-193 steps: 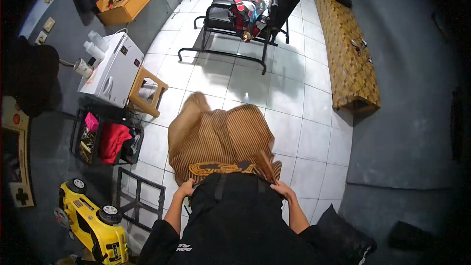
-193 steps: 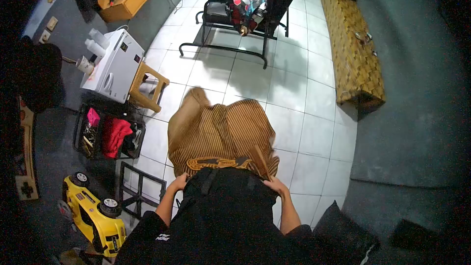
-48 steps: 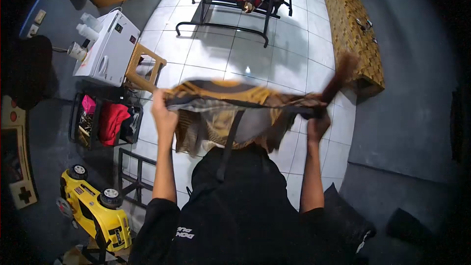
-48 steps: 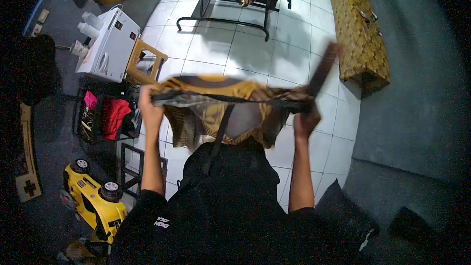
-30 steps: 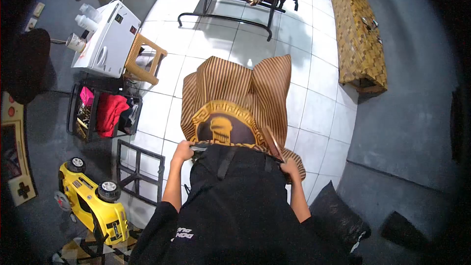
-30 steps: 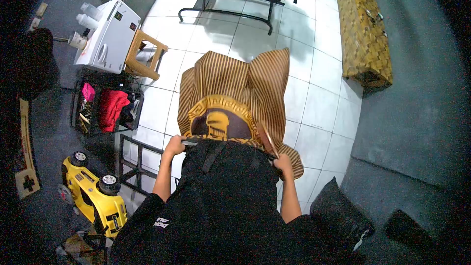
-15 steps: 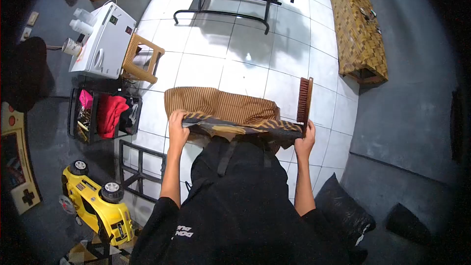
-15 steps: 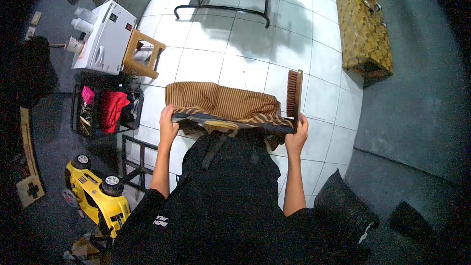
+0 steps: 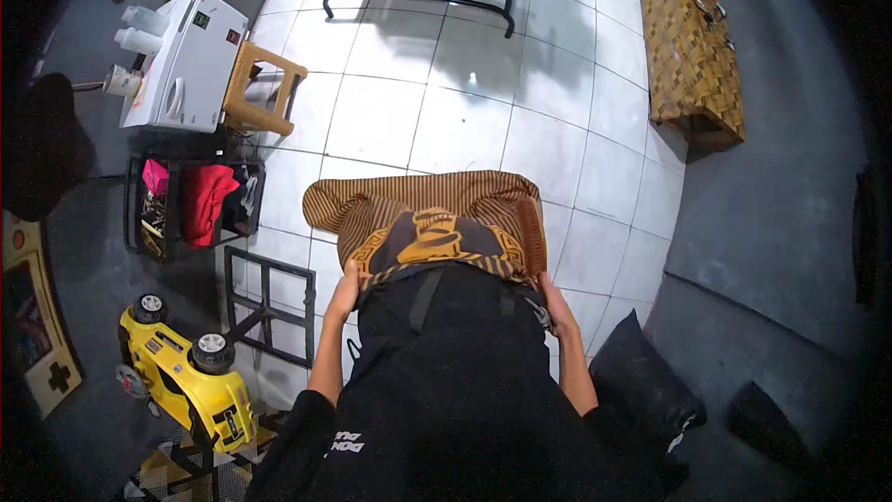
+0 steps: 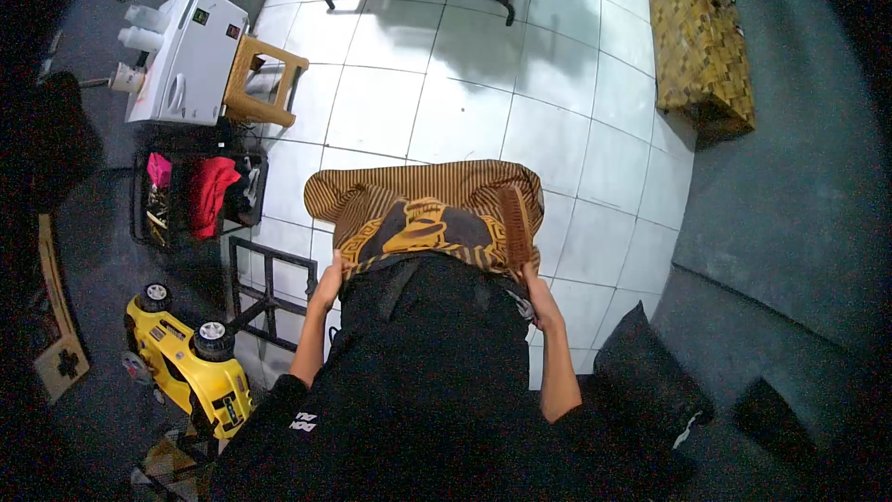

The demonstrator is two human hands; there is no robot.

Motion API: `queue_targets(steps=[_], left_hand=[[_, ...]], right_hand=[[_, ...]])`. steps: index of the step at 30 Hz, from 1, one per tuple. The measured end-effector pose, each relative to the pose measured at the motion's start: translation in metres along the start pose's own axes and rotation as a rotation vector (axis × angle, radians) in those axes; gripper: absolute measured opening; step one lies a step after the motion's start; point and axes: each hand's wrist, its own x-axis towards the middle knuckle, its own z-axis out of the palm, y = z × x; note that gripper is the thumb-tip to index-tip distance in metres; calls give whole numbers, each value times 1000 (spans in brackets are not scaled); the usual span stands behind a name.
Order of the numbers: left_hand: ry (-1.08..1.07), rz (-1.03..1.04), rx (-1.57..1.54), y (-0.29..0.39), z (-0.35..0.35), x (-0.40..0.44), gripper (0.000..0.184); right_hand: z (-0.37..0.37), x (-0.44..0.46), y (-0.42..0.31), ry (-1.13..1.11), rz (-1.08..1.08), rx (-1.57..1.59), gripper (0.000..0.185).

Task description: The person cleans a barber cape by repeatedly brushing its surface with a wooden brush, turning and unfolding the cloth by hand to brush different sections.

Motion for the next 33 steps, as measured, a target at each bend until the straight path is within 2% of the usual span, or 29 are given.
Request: queue_targets(steps=[1, 4, 8, 11, 14, 15, 16, 18, 19, 22, 24, 27, 28, 29, 30, 31, 33], left_hand=[[20, 40, -7, -2, 1, -2, 39], [-205, 224, 143, -21, 4, 8, 34], [-240, 138, 381, 5, 4, 0, 29], [-331, 306, 178, -45, 8, 36, 27], [-235, 293, 155, -44, 13, 37, 32], [-174, 92, 120, -19, 18, 24, 35], [-188, 18, -72, -24, 20, 25, 36], [-221, -129, -451, -61, 26, 37, 39], [-290, -226, -472, -85, 28, 56, 36], [-397, -42, -386, -88, 25, 57, 31], [-253, 14, -109, -94, 21, 71, 28], [-129, 175, 221, -82, 20, 78, 28], [-101, 240, 317, -72, 21, 75, 28], [20, 228, 365, -56, 22, 65, 24], [155, 321, 420, -42, 19, 59, 21], [294, 413, 475, -24, 14, 57, 18], [541, 617, 528, 23, -3, 51, 11]], right_hand=[[-5, 4, 3, 21, -17, -428, 46], [-5, 12, 15, -31, -35, -552, 39], [-14, 23, 6, -9, -212, -1009, 40], [-20, 49, 27, 100, -849, -1003, 37], [-2, 40, 13, 110, -78, -597, 32], [-7, 48, 22, 91, -128, -634, 29], [-23, 69, 39, 67, -146, -643, 29], [-52, 108, 72, 25, -182, -656, 27], [-51, 108, 71, 20, -213, -669, 28], [-56, 115, 72, -7, -291, -718, 29], [-65, 128, 72, -40, -328, -763, 28], [-100, 181, 102, -29, -87, -558, 25], [-89, 173, 87, 108, -213, -733, 24], [-67, 150, 61, 250, -338, -905, 23], [-37, 119, 30, 393, -463, -1074, 22], [-10, 96, 2, 471, -490, -969, 27], [4, 107, -31, 558, -550, -875, 27]])
